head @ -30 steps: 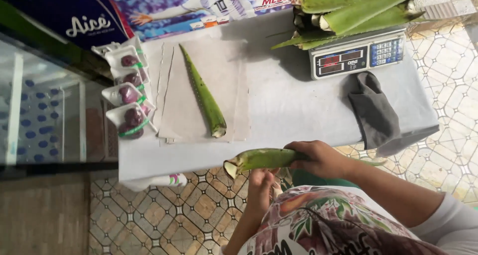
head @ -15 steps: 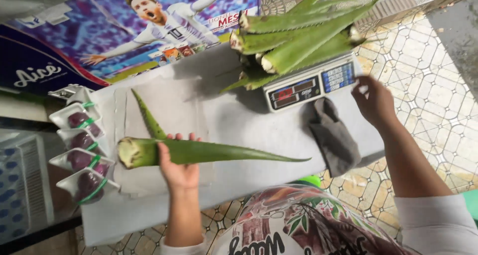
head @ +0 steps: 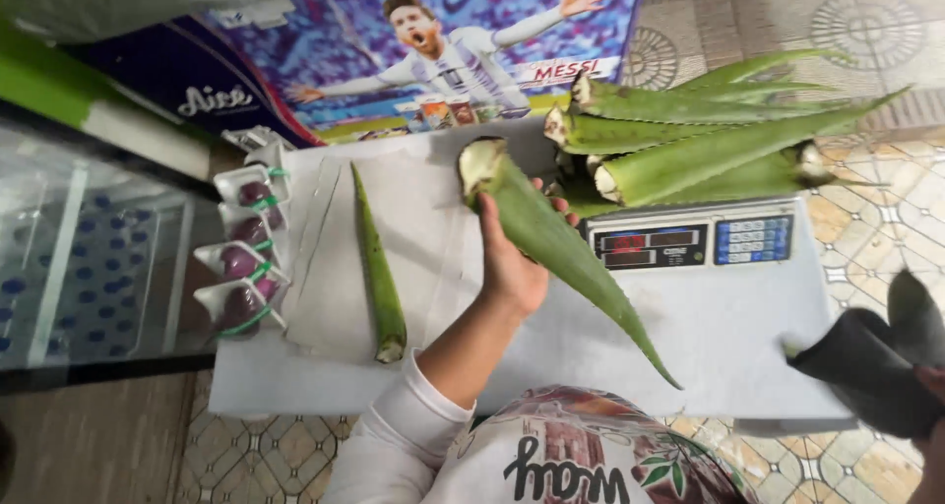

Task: Wiping and cleaning harvested aloe vera leaves with a cloth on a production table.

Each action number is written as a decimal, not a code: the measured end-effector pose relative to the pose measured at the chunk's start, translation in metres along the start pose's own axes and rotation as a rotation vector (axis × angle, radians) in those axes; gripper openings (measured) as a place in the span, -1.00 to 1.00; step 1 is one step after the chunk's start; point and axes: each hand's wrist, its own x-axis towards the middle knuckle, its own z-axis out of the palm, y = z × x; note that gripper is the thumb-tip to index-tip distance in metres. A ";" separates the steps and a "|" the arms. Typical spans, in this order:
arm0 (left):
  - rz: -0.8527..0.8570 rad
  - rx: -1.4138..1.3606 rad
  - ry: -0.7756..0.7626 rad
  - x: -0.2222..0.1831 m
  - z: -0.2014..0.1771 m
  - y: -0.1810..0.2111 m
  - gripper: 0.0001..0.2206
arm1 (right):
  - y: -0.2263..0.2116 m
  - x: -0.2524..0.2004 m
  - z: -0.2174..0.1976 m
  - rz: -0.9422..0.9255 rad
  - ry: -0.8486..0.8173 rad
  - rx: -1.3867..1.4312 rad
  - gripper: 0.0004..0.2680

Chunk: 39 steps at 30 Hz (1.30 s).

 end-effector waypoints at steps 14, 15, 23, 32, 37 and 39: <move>-0.264 0.220 -0.233 0.011 0.047 -0.106 -0.10 | -0.412 -0.255 0.342 -1.560 0.094 -0.211 -0.83; -0.260 0.268 -0.249 0.007 0.042 -0.109 -0.10 | -0.412 -0.256 0.341 -1.514 0.111 -0.167 -0.80; -0.257 0.182 -0.249 0.000 0.057 -0.098 -0.16 | -0.432 -0.270 0.333 -1.654 0.016 -0.220 -0.82; -0.291 0.170 -0.128 -0.002 0.078 -0.090 -0.22 | -0.430 -0.287 0.319 -1.739 0.010 -0.311 -0.81; -0.299 0.156 -0.108 -0.011 0.078 -0.109 -0.23 | -0.453 -0.295 0.308 -1.711 0.159 -0.311 -0.78; -0.302 0.152 -0.105 -0.004 0.080 -0.104 -0.25 | -0.450 -0.310 0.311 -1.724 0.036 -0.311 -0.80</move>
